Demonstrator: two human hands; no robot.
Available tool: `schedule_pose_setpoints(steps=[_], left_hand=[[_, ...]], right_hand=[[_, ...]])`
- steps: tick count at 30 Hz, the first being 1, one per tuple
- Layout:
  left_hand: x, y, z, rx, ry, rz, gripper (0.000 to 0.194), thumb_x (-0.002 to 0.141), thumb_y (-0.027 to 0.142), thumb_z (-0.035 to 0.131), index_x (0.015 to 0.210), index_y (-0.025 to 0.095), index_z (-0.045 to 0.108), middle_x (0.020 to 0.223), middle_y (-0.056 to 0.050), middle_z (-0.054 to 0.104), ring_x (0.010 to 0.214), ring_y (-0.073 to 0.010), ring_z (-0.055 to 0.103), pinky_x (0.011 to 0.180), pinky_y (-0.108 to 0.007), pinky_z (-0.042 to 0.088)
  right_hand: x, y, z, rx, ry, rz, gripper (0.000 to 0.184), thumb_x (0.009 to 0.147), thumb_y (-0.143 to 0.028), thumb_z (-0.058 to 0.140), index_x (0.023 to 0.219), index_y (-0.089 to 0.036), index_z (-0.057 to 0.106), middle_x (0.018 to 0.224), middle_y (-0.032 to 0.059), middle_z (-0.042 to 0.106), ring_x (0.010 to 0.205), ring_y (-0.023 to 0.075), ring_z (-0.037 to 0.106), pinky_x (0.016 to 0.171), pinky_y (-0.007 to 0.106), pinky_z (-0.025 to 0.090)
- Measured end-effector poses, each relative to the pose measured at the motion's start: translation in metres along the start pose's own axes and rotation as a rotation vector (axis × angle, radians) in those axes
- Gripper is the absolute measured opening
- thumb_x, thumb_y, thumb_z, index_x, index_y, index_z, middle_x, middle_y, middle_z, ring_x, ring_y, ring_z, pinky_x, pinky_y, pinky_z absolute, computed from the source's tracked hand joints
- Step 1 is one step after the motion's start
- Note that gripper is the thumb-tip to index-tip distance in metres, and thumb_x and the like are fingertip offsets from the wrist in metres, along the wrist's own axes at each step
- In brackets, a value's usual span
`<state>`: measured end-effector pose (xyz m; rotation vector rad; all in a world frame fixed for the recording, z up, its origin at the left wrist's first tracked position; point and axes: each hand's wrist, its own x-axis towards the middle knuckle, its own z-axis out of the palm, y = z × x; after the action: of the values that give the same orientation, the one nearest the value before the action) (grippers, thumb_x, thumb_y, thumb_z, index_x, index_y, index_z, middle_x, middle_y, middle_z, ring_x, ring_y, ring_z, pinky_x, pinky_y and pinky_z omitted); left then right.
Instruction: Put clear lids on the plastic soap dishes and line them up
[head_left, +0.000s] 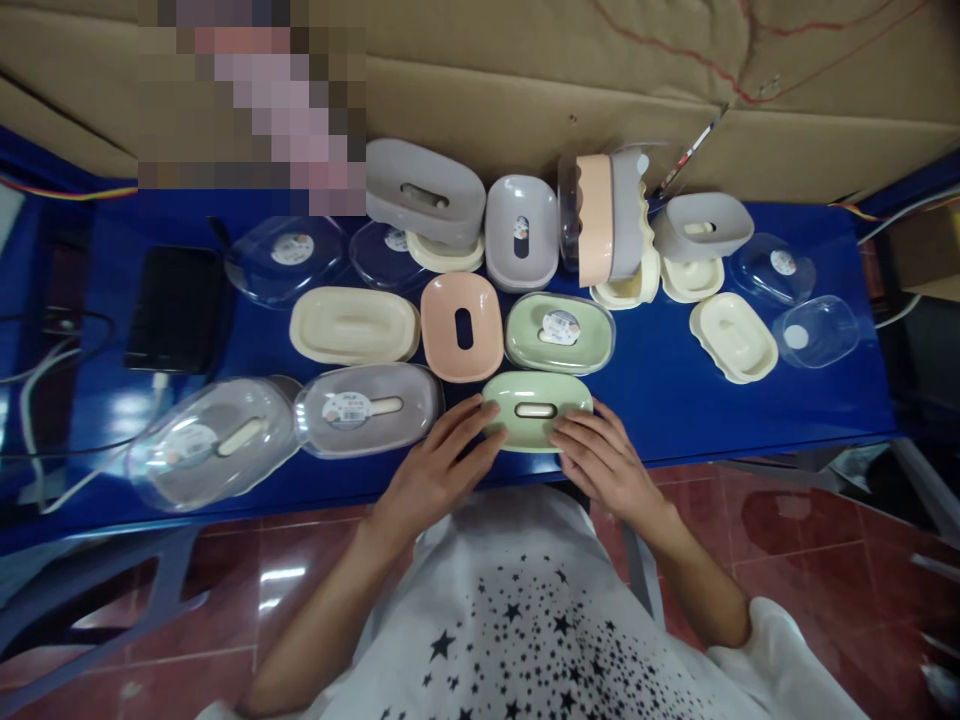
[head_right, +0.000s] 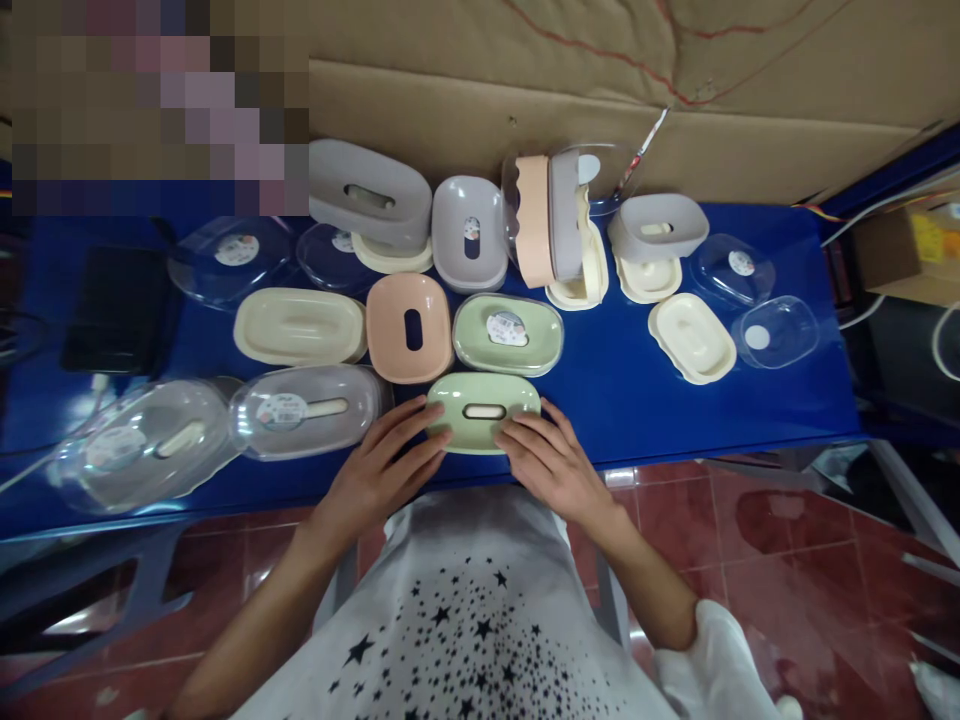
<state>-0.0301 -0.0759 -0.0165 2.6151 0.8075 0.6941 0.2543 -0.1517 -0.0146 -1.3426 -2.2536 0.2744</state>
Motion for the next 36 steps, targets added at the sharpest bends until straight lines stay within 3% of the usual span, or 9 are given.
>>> schedule_pose_setpoints(steps=[8,14,19,24,26,29,32,34,36], left_hand=[[0.006,0.002,-0.003,0.008,0.018,-0.007,0.029,0.099,0.016,0.073,0.126,0.018,0.064,0.142,-0.016,0.067,0.144,-0.0324,0.059,0.114,-0.049,0.061],[0.006,0.001,-0.001,0.005,0.034,0.002,0.03,0.097,0.014,0.075,0.125,0.016,0.064,0.14,-0.017,0.066,0.141,-0.0345,0.059,0.111,-0.051,0.062],[0.008,0.0,-0.001,-0.001,0.03,0.0,0.03,0.098,0.014,0.074,0.126,0.017,0.063,0.14,-0.017,0.066,0.141,-0.034,0.06,0.112,-0.051,0.062],[0.006,0.001,0.0,-0.02,0.036,-0.015,0.031,0.099,0.015,0.072,0.128,0.021,0.062,0.143,-0.015,0.064,0.142,-0.0327,0.059,0.112,-0.052,0.062],[0.006,0.001,0.001,-0.02,0.036,-0.02,0.031,0.099,0.015,0.072,0.128,0.021,0.062,0.144,-0.015,0.064,0.142,-0.0327,0.059,0.112,-0.052,0.062],[0.006,0.001,0.001,-0.014,0.042,-0.02,0.031,0.099,0.015,0.072,0.127,0.02,0.063,0.144,-0.015,0.064,0.142,-0.0325,0.058,0.111,-0.051,0.062],[0.006,0.001,0.0,-0.007,0.046,-0.012,0.03,0.098,0.015,0.073,0.127,0.019,0.063,0.143,-0.015,0.064,0.141,-0.0323,0.059,0.111,-0.05,0.062],[0.007,0.0,0.0,-0.001,0.042,0.006,0.03,0.098,0.015,0.073,0.126,0.019,0.064,0.142,-0.015,0.065,0.139,-0.032,0.06,0.11,-0.049,0.062],[0.007,0.001,-0.001,0.003,0.04,0.032,0.029,0.097,0.016,0.075,0.123,0.019,0.064,0.138,-0.015,0.067,0.134,-0.0313,0.062,0.108,-0.048,0.063]], right_hand=[[-0.003,0.012,-0.012,-0.111,-0.023,-0.014,0.049,0.107,-0.027,0.064,0.155,-0.03,0.057,0.144,0.0029,0.074,0.14,0.0231,0.063,0.128,0.051,0.04],[-0.043,0.112,-0.084,-0.441,0.335,0.523,0.039,0.109,-0.029,0.05,0.144,-0.022,0.066,0.152,0.0146,0.065,0.148,0.0339,0.055,0.122,0.056,0.04],[-0.071,0.202,-0.124,-0.56,0.445,1.085,0.052,0.099,-0.046,0.06,0.141,-0.016,0.065,0.161,0.0243,0.051,0.151,0.0409,0.049,0.12,0.065,0.038],[-0.069,0.239,-0.132,-0.493,0.506,1.232,0.053,0.088,-0.057,0.079,0.117,-0.014,0.069,0.143,0.0299,0.055,0.132,0.0424,0.058,0.109,0.069,0.045],[-0.069,0.252,-0.137,-0.476,0.544,1.25,0.066,0.082,-0.053,0.087,0.126,-0.009,0.063,0.148,0.0342,0.045,0.138,0.0419,0.052,0.107,0.062,0.049],[-0.076,0.269,-0.147,-0.283,0.786,1.205,0.083,0.082,-0.041,0.09,0.144,-0.006,0.047,0.157,0.0361,0.031,0.139,0.0373,0.051,0.096,0.05,0.056],[-0.08,0.25,-0.15,-0.04,0.987,1.122,0.077,0.086,-0.029,0.086,0.151,-0.018,0.047,0.144,0.0224,0.052,0.114,0.0323,0.069,0.083,0.047,0.058],[-0.071,0.203,-0.141,-0.003,1.02,0.948,0.059,0.092,-0.026,0.079,0.146,-0.027,0.057,0.124,0.0114,0.067,0.103,0.033,0.073,0.076,0.047,0.055],[-0.051,0.132,-0.119,-0.108,1.02,0.581,0.041,0.099,-0.021,0.07,0.139,-0.032,0.069,0.119,0.0076,0.073,0.109,0.0345,0.073,0.079,0.048,0.054]])
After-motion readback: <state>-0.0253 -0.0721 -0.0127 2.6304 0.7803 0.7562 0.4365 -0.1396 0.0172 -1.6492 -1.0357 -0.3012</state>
